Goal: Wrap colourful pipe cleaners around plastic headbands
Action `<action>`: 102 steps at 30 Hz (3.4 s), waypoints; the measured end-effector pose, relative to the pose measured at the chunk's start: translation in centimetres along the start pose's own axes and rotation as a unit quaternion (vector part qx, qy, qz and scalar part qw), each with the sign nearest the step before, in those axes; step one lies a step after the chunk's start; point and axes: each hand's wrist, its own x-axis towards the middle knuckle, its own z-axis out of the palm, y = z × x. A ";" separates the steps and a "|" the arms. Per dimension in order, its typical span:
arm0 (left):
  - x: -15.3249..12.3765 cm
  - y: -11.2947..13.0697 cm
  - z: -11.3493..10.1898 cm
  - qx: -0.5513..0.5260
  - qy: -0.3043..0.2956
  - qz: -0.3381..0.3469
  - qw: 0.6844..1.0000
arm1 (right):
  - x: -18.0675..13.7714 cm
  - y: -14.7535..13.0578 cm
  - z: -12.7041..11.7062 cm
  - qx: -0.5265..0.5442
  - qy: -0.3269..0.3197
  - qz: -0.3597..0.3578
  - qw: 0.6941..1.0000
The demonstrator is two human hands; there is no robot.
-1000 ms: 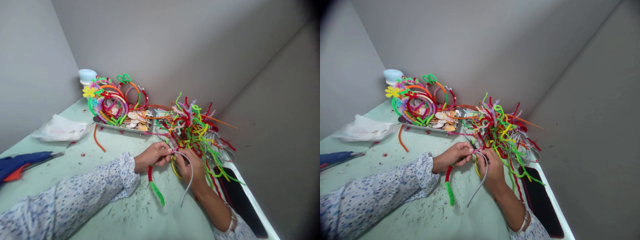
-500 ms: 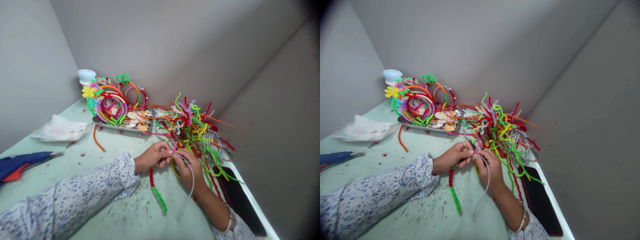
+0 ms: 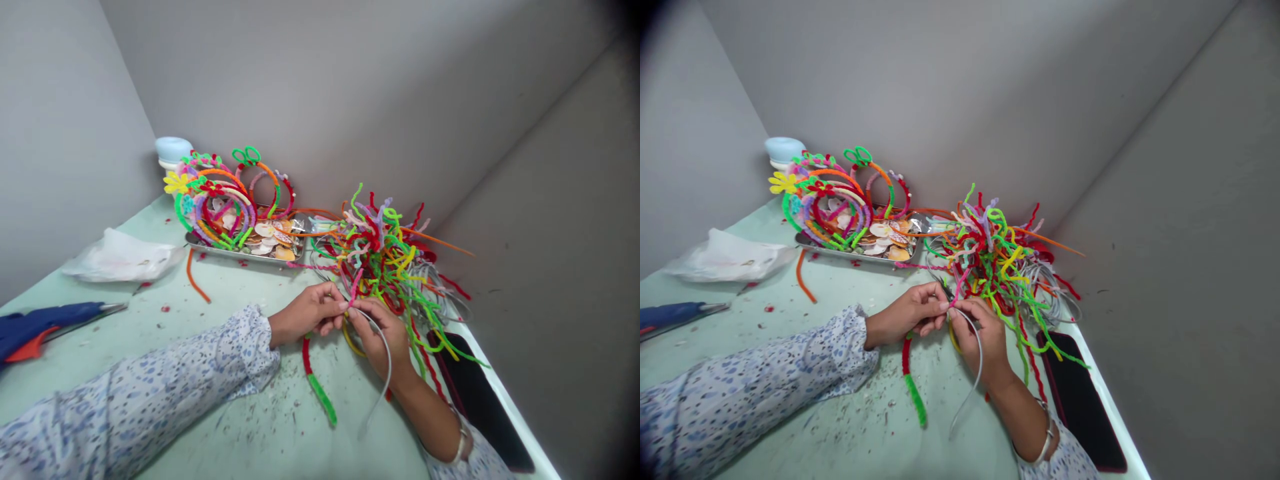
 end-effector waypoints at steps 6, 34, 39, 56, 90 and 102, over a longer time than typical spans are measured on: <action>0.1 -0.1 -0.1 0.002 -0.004 -0.012 1.000 | 0.1 -0.3 0.0 -0.006 0.013 -0.028 1.000; 0.2 0.5 0.0 -0.001 -0.023 -0.093 0.995 | 0.3 0.2 -0.2 -0.035 0.011 -0.078 0.996; 0.2 0.5 -0.3 -0.001 -0.033 -0.103 0.994 | 0.4 0.5 -0.2 -0.008 -0.006 -0.092 0.996; 0.3 0.9 -1.7 -0.010 -0.131 -0.174 0.976 | 0.2 0.2 -0.7 0.012 -0.060 -0.127 0.990; 0.4 0.5 -1.2 -0.013 -0.061 -0.120 0.991 | 0.5 0.5 -0.5 0.028 -0.043 -0.074 0.996; 0.3 -0.1 -0.1 0.036 0.026 -0.013 0.999 | 0.7 0.5 -0.4 0.044 -0.041 -0.005 0.998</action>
